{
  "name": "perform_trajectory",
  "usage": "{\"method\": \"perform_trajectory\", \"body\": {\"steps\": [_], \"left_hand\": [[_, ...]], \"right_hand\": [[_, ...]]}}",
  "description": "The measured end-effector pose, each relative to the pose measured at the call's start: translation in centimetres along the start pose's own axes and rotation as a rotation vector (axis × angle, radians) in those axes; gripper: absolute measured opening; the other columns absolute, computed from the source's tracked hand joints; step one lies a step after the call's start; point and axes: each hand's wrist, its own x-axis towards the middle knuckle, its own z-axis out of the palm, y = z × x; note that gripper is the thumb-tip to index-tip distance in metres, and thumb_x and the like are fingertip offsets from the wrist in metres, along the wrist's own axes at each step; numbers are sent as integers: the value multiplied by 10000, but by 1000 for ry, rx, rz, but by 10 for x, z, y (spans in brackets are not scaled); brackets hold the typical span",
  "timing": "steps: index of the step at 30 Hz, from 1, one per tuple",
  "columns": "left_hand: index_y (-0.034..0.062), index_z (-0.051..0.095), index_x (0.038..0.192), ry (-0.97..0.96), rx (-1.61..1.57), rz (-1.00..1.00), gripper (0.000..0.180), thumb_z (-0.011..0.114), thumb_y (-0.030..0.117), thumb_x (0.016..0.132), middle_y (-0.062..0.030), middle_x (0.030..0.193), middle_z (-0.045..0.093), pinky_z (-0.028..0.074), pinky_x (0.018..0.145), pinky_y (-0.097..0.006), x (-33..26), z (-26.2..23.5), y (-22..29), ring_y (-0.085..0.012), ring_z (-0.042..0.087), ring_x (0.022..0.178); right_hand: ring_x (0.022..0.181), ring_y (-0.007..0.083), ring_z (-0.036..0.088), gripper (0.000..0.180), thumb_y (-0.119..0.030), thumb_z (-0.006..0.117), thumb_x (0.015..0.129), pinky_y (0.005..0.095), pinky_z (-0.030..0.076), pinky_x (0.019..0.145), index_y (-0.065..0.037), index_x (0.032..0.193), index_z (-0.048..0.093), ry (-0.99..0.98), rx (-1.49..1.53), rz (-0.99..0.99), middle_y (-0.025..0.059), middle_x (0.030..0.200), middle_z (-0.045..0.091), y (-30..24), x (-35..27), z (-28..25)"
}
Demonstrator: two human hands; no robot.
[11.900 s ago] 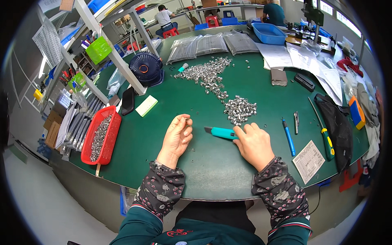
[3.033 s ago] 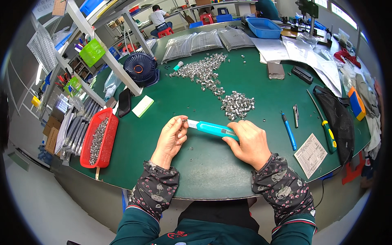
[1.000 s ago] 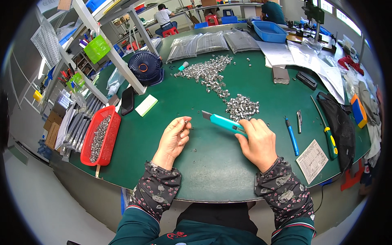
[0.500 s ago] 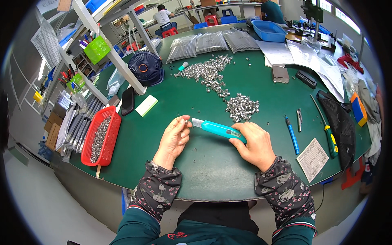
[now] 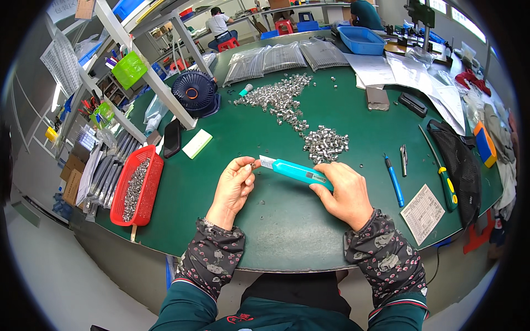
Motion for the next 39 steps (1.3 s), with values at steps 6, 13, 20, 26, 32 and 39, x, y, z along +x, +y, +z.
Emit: {"method": "perform_trajectory", "body": {"steps": [6,13,20,26,32,39], "left_hand": [[20,496,974,28,-5,2,105,470,42,875,-164,1027,566,310,358,-121,0,0,-1,-25,427,522],[41,515,965,9,32,18,103,456,49,882,-170,1048,562,319,360,-128,0,1,0,-25,417,504],[40,512,959,11,126,34,94,456,54,886,-164,1026,577,313,362,-119,-2,7,1,-11,394,466],[33,507,955,0,175,74,90,453,59,889,-161,1020,582,306,366,-119,-3,9,1,-4,389,464],[26,503,961,46,306,96,95,463,70,887,-131,1016,590,288,379,-120,-6,14,3,-2,372,486],[42,504,1006,3,201,-8,133,479,93,886,-10,794,510,247,371,-129,-7,12,2,-4,326,487]], "right_hand": [[700,290,554,259,-168,639,715,373,436,601,-33,922,561,-46,15,-4,113,754,563,1,-3,1],[718,301,561,237,-196,604,761,380,440,616,-37,931,563,-155,65,14,120,767,575,0,-3,3],[708,299,558,219,-206,587,775,386,432,611,-41,918,564,-189,62,33,122,750,569,-1,-2,3],[696,298,556,204,-209,571,788,387,426,601,-44,907,565,-230,55,46,118,731,565,-1,-1,3],[686,296,556,208,-211,573,788,384,426,588,-44,912,569,-217,47,48,116,722,562,-1,-2,3],[672,290,555,204,-185,585,779,376,431,584,-41,923,568,-154,74,29,112,714,558,-1,-3,4]]}}
